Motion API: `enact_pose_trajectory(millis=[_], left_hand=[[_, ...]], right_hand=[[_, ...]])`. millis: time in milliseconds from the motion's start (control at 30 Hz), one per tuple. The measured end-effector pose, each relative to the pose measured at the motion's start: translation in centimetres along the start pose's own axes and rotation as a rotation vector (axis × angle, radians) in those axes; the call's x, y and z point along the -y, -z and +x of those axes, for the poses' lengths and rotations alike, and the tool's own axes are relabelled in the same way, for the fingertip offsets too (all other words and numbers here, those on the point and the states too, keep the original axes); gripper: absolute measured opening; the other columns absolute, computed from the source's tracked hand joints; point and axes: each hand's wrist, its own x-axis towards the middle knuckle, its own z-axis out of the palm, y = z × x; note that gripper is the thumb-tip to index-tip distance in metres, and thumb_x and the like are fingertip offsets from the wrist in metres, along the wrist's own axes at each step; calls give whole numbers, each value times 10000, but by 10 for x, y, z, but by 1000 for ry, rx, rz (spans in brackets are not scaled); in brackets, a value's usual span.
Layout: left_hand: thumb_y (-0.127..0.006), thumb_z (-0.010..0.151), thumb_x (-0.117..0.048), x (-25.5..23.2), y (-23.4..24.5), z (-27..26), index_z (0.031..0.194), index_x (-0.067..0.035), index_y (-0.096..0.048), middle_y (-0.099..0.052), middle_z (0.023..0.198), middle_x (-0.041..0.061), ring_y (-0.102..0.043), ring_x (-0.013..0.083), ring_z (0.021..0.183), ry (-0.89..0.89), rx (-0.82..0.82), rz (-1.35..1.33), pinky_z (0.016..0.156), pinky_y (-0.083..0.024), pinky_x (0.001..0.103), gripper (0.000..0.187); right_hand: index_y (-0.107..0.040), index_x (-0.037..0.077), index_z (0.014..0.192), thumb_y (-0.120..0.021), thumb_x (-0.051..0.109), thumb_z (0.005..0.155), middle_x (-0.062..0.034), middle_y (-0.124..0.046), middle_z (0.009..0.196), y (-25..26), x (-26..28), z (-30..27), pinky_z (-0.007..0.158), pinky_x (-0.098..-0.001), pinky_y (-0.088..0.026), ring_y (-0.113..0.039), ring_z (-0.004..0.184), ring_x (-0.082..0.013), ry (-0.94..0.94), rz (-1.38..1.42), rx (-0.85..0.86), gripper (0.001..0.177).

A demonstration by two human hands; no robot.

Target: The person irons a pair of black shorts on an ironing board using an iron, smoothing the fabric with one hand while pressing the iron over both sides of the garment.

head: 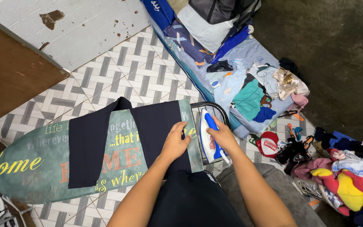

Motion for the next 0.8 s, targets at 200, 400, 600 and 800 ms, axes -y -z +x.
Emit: enact_pose_trajectory(millis=[200, 400, 600, 800], left_hand=[[-693, 851, -115, 0, 19, -4, 1331, -63, -597, -588, 1373, 84, -667, 232, 1014, -60, -104, -48, 821, -562, 347, 492], [-695, 845, -97, 33, 78, -20, 1298, -51, -612, -619, 1325, 88, -673, 237, 975, -100, -299, -54, 777, -566, 353, 463], [-716, 876, -144, 110, 177, -65, 1274, -33, -629, -644, 1257, 167, -627, 377, 1111, -20, -583, 275, 926, -521, 445, 422], [-765, 807, -254, 175, 254, -112, 1235, -12, -605, -615, 1216, 184, -550, 398, 1173, 481, -705, 535, 971, -433, 494, 517]], right_hand=[[-582, 42, 1404, -785, 261, 790, -220, -552, 1067, -12, 22, -15, 800, -428, -517, -609, 910, -363, 575, -713, -448, 683], [-717, 34, 1231, -750, 234, 832, -191, -580, 1063, -78, 56, -32, 819, -430, -512, -610, 946, -350, 843, -631, -427, 448], [-772, 83, 1086, -736, 238, 825, -142, -678, 890, -202, 65, -31, 714, -382, -547, -669, 754, -282, 755, -652, -118, 305], [-776, 78, 954, -707, 240, 835, -138, -722, 693, -330, 52, -20, 655, -404, -573, -728, 624, -277, 483, -671, 140, 213]])
